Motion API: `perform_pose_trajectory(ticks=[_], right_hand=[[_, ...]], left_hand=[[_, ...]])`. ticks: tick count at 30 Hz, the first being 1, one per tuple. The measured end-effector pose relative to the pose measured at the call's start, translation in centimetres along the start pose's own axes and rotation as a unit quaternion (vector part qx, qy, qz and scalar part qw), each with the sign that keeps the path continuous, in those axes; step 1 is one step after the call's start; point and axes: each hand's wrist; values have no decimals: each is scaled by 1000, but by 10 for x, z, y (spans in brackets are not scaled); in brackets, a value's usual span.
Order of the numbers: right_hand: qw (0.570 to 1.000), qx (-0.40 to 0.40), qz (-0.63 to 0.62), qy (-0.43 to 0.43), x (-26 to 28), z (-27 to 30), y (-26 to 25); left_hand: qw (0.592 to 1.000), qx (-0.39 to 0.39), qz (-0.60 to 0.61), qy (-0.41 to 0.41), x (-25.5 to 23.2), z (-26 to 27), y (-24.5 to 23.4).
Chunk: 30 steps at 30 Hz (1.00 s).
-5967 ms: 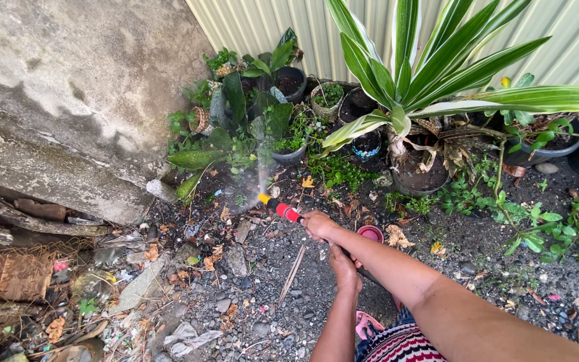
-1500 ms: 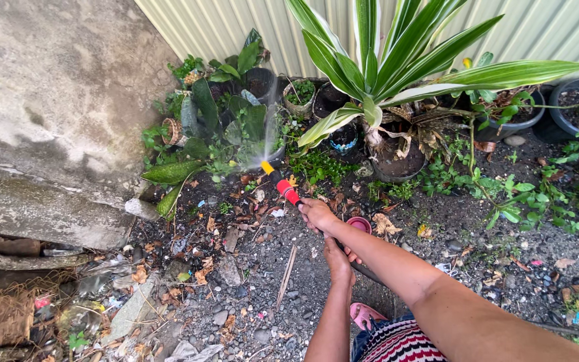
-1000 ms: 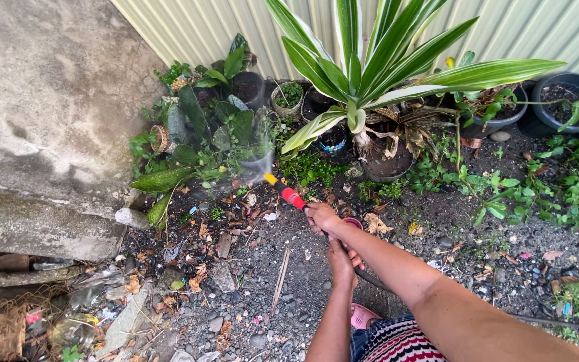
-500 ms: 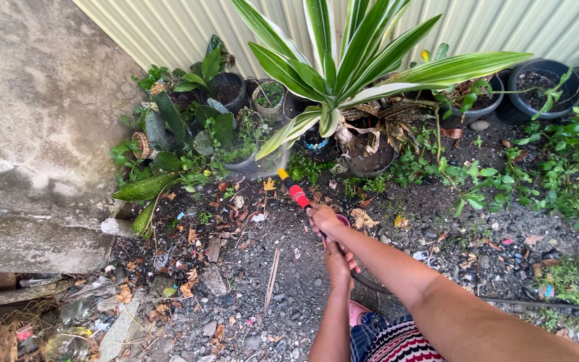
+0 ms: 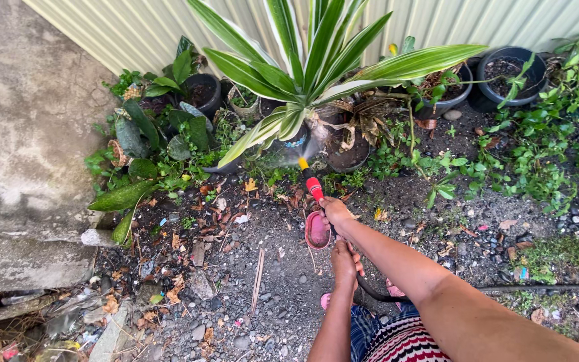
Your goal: The person waters various potted succulents and flowering plants in an outdoor garden using a hose with a spray nozzle.
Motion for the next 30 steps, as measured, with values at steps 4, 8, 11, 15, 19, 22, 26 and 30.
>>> perform_pose_trajectory(ticks=[4,8,11,15,19,22,26,30], right_hand=[[999,25,-17,-41,14,18,-16],[998,20,-16,-62,32,31,-36],[996,42,7,-80,51,45,-44],[989,60,33,-129,62,49,-47],[993,25,46,-104,61,46,-68],[994,16,54,-94,65,50,-77],[992,18,55,-115,75,60,-72],[983,23,96,-154,98,74,-67]], left_hand=[[1000,10,8,13,18,-7,19],[1000,18,-3,26,31,-12,38],[998,38,-8,42,35,-13,53],[996,39,-14,76,30,-13,71],[998,26,-39,40,28,-3,80],[999,21,-40,27,29,0,87],[999,38,-21,30,30,-3,92],[997,47,-22,59,22,-1,102]])
Point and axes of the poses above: each hand's wrist, its own z-axis away from the middle knuckle, its own y-axis out of the palm, x = y × z, and after that the axes turned 3 degrees about -y, right-handed
